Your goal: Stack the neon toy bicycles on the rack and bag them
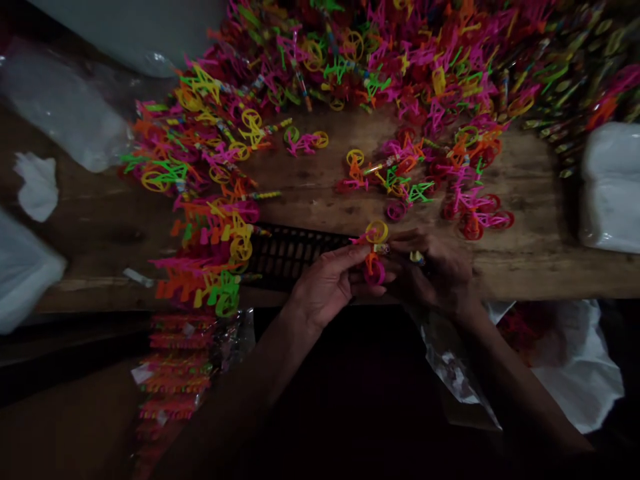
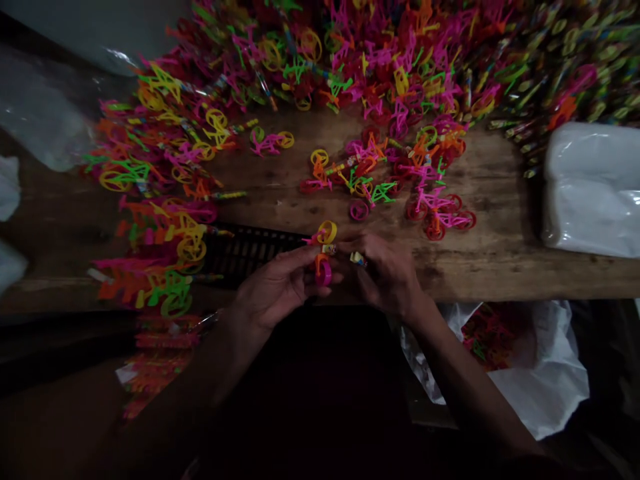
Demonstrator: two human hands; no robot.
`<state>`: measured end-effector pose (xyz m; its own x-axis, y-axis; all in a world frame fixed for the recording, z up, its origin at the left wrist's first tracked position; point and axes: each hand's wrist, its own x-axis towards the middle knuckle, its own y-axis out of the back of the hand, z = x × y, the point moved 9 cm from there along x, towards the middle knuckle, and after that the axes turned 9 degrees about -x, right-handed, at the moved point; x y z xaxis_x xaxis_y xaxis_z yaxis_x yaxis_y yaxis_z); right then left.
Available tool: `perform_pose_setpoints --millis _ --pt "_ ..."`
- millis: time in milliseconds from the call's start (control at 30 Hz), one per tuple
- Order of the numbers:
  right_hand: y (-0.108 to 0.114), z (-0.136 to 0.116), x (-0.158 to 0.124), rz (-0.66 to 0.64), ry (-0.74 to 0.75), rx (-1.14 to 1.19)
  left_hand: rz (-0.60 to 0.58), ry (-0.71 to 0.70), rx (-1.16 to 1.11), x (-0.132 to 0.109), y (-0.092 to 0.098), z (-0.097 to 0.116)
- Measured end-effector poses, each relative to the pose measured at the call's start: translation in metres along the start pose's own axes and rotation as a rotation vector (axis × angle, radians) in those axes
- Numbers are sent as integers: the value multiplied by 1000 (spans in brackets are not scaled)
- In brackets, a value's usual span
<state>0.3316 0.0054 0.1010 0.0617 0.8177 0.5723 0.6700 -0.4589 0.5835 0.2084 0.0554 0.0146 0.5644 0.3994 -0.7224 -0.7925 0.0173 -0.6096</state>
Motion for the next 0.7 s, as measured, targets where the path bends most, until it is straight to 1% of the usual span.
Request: perform_pose_setpoints --millis 67,133,167,200,300,367,433,500,567,633,700 --pt "-1 -1 5 -141 -23 34 -3 -22 33 -1 1 0" --pt "-2 0 7 -247 -92 57 -3 -72 60 0 1 2" --pt "-1 0 8 -269 -113 59 -5 -95 71 0 0 3" --pt "1 -1 9 -259 -107 57 -8 -111 82 1 -1 4" --pt "10 -10 11 -155 -7 24 -11 -119 91 1 -6 5" --pt "11 -11 9 -108 33 -2 4 -148 93 0 -7 7" --pt "10 -11 7 -64 46 -12 18 -244 100 -2 -7 13" --pt "9 -11 5 20 34 -1 1 -377 108 -5 -7 19" --pt "10 -3 4 129 -72 19 -86 -497 151 -7 -13 21" --pt "9 7 3 228 -231 63 -168 -596 287 -9 -22 21" --pt "3 12 3 258 -339 132 -171 -693 475 -11 -28 23"
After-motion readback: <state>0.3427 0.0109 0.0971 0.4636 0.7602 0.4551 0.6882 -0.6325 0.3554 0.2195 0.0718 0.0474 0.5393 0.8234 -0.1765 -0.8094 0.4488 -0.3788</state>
